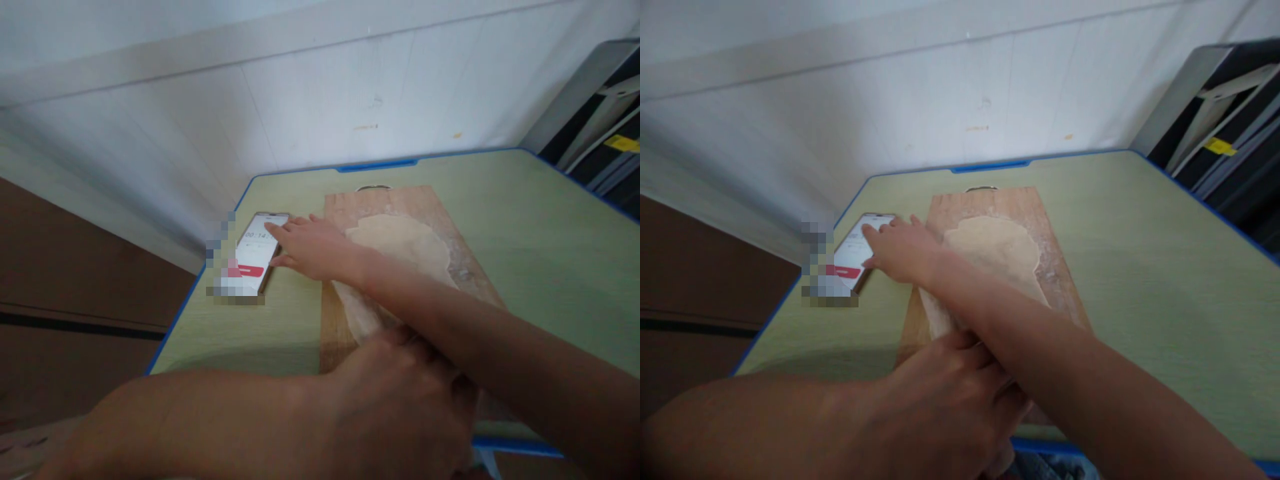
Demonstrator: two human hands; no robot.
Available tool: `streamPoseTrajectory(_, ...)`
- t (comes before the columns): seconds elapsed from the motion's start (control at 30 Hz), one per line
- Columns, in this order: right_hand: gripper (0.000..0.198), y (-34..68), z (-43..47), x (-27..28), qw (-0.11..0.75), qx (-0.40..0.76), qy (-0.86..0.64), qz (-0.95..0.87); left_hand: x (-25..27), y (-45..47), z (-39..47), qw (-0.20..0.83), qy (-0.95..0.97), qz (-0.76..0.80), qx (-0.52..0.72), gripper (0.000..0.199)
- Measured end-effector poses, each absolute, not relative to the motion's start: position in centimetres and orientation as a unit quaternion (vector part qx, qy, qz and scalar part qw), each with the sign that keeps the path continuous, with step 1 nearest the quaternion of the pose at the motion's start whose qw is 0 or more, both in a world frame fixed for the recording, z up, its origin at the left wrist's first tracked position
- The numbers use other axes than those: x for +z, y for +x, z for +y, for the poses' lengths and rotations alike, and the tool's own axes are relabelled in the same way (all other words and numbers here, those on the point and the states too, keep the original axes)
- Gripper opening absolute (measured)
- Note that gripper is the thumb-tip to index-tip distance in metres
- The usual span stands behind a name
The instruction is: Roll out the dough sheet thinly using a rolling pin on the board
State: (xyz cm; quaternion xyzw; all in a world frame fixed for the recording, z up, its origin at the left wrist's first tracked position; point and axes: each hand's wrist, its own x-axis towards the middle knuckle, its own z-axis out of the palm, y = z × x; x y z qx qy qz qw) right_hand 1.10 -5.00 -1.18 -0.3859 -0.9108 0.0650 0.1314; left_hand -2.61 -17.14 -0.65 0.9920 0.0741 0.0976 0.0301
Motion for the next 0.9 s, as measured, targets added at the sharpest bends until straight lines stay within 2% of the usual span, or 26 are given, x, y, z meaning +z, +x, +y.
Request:
streamPoseTrajectory(0.27,0.052,5.3,-4.3,-1.4,0.133,0.067,-0.435,-0.888,0.8,-2.6,-16.4,0.078,0.996,0.037,0.014,0.08)
streamPoseTrajectory(0.53,0.063,8.2,-5.0,-1.8,0.162,0.056,-0.478,-0.861,3.2,-3.7,-16.4,0.116,0.991,0.037,-0.06,0.062)
streamPoseTrajectory(0.73,0.07,8.7,-6.1,-2.0,0.195,0.042,-0.51,-0.837,0.5,-2.2,-18.2,0.125,0.968,0.214,0.043,0.06)
streamPoseTrajectory(0.9,0.062,7.4,-6.2,-1.7,0.199,0.075,-0.531,-0.821,-1.0,-3.0,-18.0,0.097,0.973,0.198,0.07,0.056)
